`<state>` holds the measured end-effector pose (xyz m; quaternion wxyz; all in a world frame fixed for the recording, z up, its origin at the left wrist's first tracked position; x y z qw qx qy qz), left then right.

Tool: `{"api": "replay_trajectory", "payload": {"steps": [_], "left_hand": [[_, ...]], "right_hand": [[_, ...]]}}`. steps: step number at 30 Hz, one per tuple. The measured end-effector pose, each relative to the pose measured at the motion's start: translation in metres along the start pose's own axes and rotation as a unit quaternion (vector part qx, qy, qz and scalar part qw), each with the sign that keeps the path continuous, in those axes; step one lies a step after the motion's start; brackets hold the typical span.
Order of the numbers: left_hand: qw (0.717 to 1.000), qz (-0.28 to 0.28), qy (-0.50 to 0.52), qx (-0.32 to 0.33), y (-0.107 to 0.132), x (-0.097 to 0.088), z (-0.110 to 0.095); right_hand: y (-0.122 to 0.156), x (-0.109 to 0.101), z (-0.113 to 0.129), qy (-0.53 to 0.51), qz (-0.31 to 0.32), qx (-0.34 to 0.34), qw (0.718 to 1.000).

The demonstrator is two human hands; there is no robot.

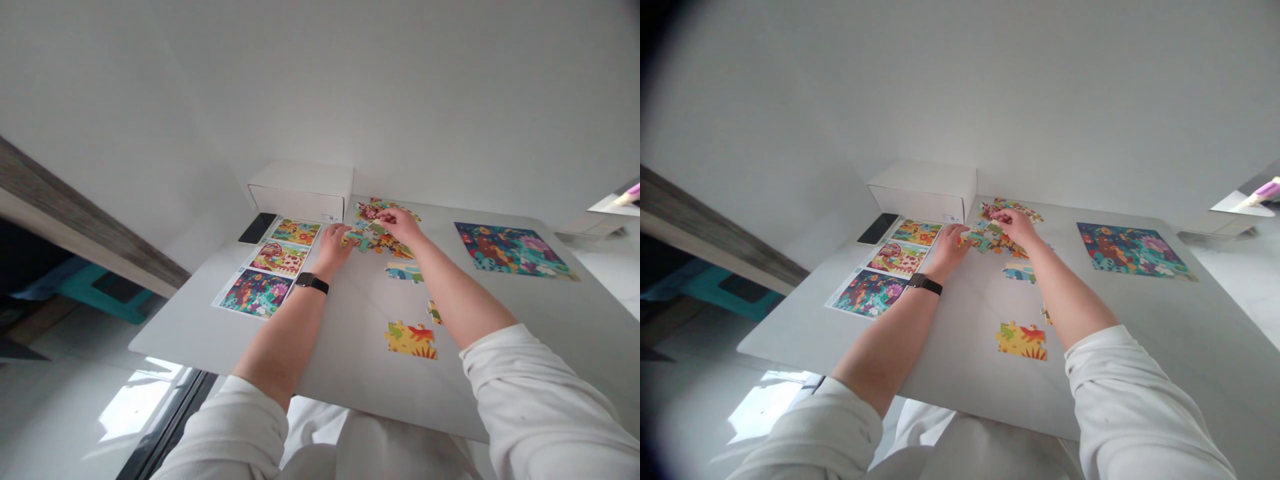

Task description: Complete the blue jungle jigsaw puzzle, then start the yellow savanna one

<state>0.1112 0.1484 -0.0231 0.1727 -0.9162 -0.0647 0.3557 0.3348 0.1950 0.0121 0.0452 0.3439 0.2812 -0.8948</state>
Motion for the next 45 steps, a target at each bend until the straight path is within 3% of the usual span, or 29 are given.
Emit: {"api": "replay_trajectory", "payload": {"steps": [3, 7, 10, 14, 17, 22, 26, 30, 37, 45], "left_hand": [[0.994, 0.023, 0.104, 0.010, 0.001, -0.002, -0.016], [0.964, 0.135, 0.227, -0.016, 0.007, 0.011, -0.042], [0.950, 0.198, 0.240, -0.011, 0.018, 0.014, -0.064], [0.939, 0.219, 0.262, -0.045, 0.033, 0.008, -0.074], [0.929, 0.223, 0.285, -0.079, 0.044, 0.006, -0.072], [0.924, 0.205, 0.299, -0.125, 0.063, 0.011, -0.057], [0.914, 0.202, 0.314, -0.161, 0.077, 0.022, -0.044], [0.917, 0.201, 0.310, -0.152, 0.085, 0.025, -0.041], [0.902, 0.194, 0.337, -0.189, 0.086, 0.029, -0.031], [0.892, 0.212, 0.356, -0.181, 0.086, 0.027, -0.034]], "right_hand": [[0.008, -0.006, 0.011, -0.099, -0.006, 0.008, 0.995], [0.032, -0.015, 0.033, -0.149, 0.005, 0.018, 0.989], [0.057, -0.030, 0.046, -0.160, -0.021, 0.027, 0.987], [0.096, -0.050, 0.051, -0.180, -0.065, 0.088, 0.978], [0.122, -0.046, 0.053, -0.200, -0.027, 0.133, 0.970], [0.142, -0.024, 0.058, -0.200, 0.032, 0.126, 0.971], [0.148, -0.009, 0.045, -0.176, 0.033, 0.139, 0.974], [0.153, -0.007, 0.036, -0.160, 0.013, 0.143, 0.977], [0.157, -0.010, 0.034, -0.133, -0.012, 0.126, 0.983], [0.159, -0.004, 0.037, -0.125, 0.007, 0.131, 0.983]]}}
Point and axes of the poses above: each hand's wrist, its own y-axis away from the middle knuckle, its own x-axis out of the palm, z = x × y, the point moved 8 cm from there along -y, towards the middle knuckle, and after that the axes turned 11 degrees about -x, right-handed, at the moved point
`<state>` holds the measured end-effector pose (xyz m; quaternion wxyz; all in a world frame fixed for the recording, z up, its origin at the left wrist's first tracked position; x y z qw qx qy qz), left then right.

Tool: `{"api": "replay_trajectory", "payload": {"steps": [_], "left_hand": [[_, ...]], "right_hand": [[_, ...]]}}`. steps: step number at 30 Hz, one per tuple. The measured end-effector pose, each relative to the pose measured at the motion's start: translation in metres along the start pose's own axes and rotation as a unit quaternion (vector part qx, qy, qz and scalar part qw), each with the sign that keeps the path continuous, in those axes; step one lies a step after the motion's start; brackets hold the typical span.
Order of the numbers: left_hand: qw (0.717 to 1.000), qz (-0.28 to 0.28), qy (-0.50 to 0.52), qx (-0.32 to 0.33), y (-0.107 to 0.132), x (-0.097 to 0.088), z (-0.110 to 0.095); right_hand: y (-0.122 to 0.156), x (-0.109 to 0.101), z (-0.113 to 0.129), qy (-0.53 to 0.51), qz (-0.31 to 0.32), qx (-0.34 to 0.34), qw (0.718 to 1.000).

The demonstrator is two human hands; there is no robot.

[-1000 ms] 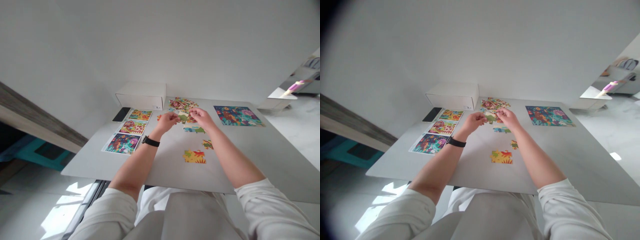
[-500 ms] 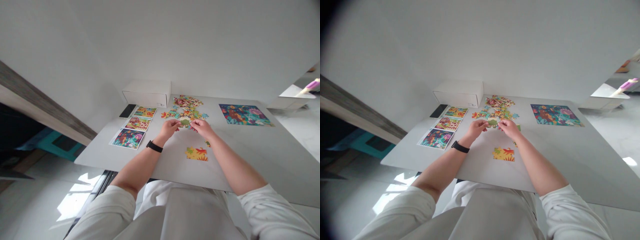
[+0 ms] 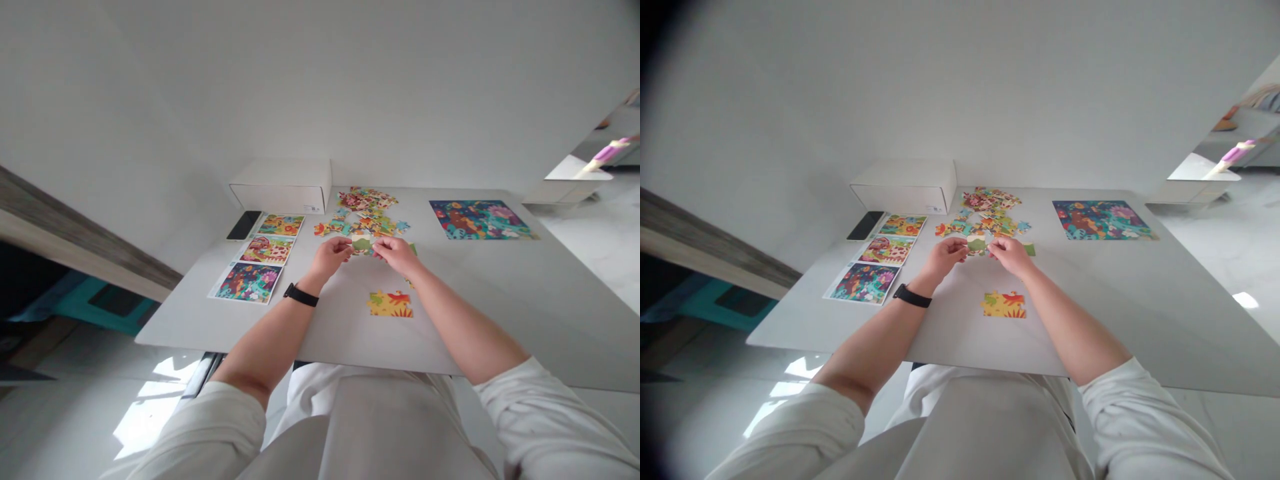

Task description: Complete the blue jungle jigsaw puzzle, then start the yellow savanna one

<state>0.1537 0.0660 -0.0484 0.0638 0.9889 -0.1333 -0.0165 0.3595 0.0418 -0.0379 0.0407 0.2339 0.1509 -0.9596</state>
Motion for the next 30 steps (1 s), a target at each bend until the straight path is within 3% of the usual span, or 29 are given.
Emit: {"api": "replay_trajectory", "payload": {"steps": [9, 13, 19, 26, 30], "left_hand": [[0.987, -0.087, -0.119, -0.059, 0.002, -0.034, -0.007], [0.962, -0.145, -0.221, -0.073, 0.003, -0.051, -0.009], [0.916, -0.196, -0.341, -0.079, 0.004, -0.059, -0.013], [0.879, -0.223, -0.420, -0.039, 0.005, -0.064, -0.016], [0.869, -0.214, -0.445, 0.036, 0.005, -0.051, -0.019]], "right_hand": [[0.000, -0.018, -0.023, -0.012, -0.107, 0.057, 0.993], [-0.001, -0.022, -0.027, -0.010, -0.116, 0.055, 0.992], [-0.002, -0.025, -0.028, 0.002, -0.121, 0.063, 0.991], [-0.002, -0.027, -0.027, -0.001, -0.122, 0.054, 0.991], [-0.003, -0.030, -0.027, 0.002, -0.120, 0.052, 0.991]]}}
Point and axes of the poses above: each hand's wrist, its own y-axis away from the middle knuckle, its own x-axis out of the palm, z = x × y, the point moved 8 cm from there along -y, towards the middle knuckle, and after that the axes turned 11 degrees about -x, right-handed, at the moved point
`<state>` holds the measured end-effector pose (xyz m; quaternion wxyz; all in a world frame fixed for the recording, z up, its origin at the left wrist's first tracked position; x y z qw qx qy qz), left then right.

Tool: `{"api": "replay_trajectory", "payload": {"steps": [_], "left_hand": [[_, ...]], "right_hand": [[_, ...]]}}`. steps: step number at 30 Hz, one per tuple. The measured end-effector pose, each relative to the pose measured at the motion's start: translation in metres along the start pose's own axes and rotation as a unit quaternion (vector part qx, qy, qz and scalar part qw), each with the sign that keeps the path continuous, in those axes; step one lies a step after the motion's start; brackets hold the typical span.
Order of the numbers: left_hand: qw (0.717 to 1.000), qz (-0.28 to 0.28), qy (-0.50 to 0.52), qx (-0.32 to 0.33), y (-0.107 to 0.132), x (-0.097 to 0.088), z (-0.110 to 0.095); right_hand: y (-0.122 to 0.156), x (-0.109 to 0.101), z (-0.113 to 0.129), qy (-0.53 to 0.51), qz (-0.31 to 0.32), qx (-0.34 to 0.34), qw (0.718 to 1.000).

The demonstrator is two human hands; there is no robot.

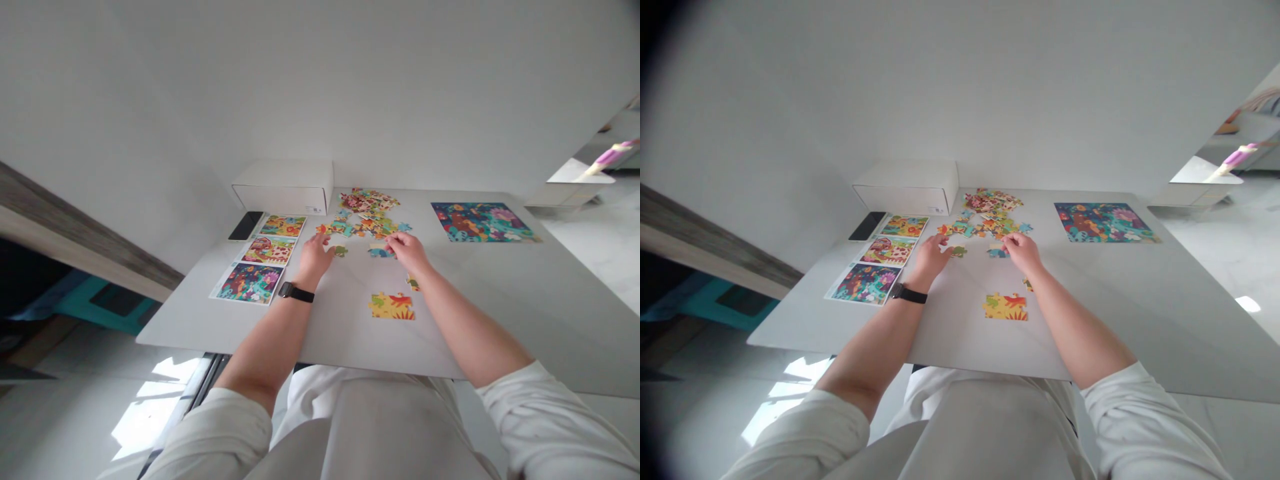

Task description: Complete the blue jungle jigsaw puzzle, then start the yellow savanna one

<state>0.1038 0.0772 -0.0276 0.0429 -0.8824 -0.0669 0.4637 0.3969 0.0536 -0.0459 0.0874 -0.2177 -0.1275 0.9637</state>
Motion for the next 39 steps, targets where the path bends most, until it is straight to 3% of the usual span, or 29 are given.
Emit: {"api": "replay_trajectory", "payload": {"steps": [4, 11, 20, 23, 28, 34, 39], "left_hand": [[0.997, 0.027, -0.035, 0.060, 0.009, 0.014, -0.019], [0.994, 0.057, -0.094, 0.029, 0.012, 0.029, -0.020], [0.994, 0.068, -0.079, 0.034, 0.009, 0.033, -0.017], [0.997, 0.044, -0.037, 0.042, 0.010, 0.028, -0.019], [0.989, 0.014, 0.093, 0.112, 0.016, 0.009, -0.034], [0.977, 0.091, 0.165, 0.100, 0.024, 0.016, -0.039], [0.968, 0.141, 0.164, 0.124, 0.034, 0.025, -0.047]], "right_hand": [[-0.001, -0.001, 0.001, -0.002, 0.000, 0.000, 1.000], [0.000, -0.001, 0.005, -0.009, 0.006, 0.000, 1.000], [-0.001, 0.001, 0.008, -0.010, 0.021, -0.005, 1.000], [-0.001, -0.001, 0.010, -0.012, 0.023, -0.006, 1.000], [-0.003, -0.026, 0.019, 0.030, -0.015, -0.028, 0.999], [-0.010, -0.060, 0.015, 0.045, -0.055, -0.048, 0.996], [-0.013, -0.089, 0.017, 0.156, -0.098, -0.093, 0.978]]}}
Point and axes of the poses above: each hand's wrist, its own y-axis away from the middle knuckle, its own x-axis out of the palm, z = x × y, the point moved 8 cm from there along -y, towards the middle knuckle, and after that the axes turned 11 degrees about -x, right-handed, at the moved point
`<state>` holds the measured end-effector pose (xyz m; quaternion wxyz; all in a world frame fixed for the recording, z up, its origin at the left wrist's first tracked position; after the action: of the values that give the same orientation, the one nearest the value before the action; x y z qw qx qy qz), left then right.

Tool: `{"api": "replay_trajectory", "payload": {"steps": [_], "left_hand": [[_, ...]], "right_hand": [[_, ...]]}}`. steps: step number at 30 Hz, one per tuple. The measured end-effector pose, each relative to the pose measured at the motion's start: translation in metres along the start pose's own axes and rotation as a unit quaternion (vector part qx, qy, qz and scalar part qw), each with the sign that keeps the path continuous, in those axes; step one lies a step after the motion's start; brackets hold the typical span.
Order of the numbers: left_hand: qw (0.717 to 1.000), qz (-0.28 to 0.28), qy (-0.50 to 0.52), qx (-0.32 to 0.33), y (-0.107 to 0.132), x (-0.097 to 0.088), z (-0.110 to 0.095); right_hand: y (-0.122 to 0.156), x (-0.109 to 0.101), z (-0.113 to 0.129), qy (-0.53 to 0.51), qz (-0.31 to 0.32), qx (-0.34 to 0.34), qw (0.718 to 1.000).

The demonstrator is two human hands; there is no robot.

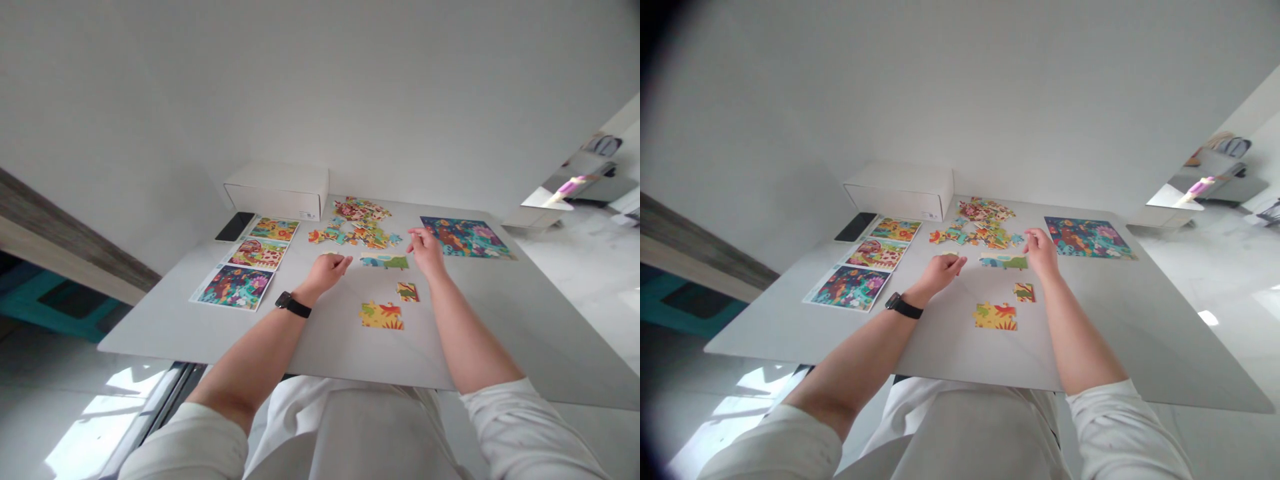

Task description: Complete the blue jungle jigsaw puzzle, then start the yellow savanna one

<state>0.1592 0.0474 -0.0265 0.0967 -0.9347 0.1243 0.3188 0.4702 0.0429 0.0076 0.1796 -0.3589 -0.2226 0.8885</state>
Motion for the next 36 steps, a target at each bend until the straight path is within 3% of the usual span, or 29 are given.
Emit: {"api": "replay_trajectory", "payload": {"steps": [6, 13, 25, 31, 36], "left_hand": [[1.000, 0.016, 0.017, -0.008, 0.000, 0.004, 0.003], [1.000, 0.018, -0.006, 0.004, 0.000, 0.003, -0.001], [0.999, 0.021, -0.023, 0.011, -0.003, 0.003, 0.003], [0.999, 0.023, -0.025, 0.013, -0.001, 0.002, -0.002], [0.999, 0.034, -0.014, 0.017, -0.001, 0.004, -0.002]], "right_hand": [[-0.013, -0.006, -0.008, 0.037, 0.002, -0.048, 0.998], [-0.029, 0.048, -0.023, 0.147, 0.198, -0.085, 0.965], [-0.057, 0.100, -0.024, 0.197, 0.292, -0.074, 0.933], [-0.056, 0.098, -0.022, 0.213, 0.282, -0.084, 0.932], [-0.043, 0.079, 0.004, 0.166, 0.232, -0.170, 0.943]]}}
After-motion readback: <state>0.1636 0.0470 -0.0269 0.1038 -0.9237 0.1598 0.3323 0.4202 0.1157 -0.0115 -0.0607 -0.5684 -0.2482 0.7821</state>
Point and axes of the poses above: each hand's wrist, its own y-axis away from the middle knuckle, its own x-axis out of the palm, z = x × y, the point moved 8 cm from there along -y, towards the middle knuckle, and after that the axes turned 11 degrees about -x, right-handed, at the moved point
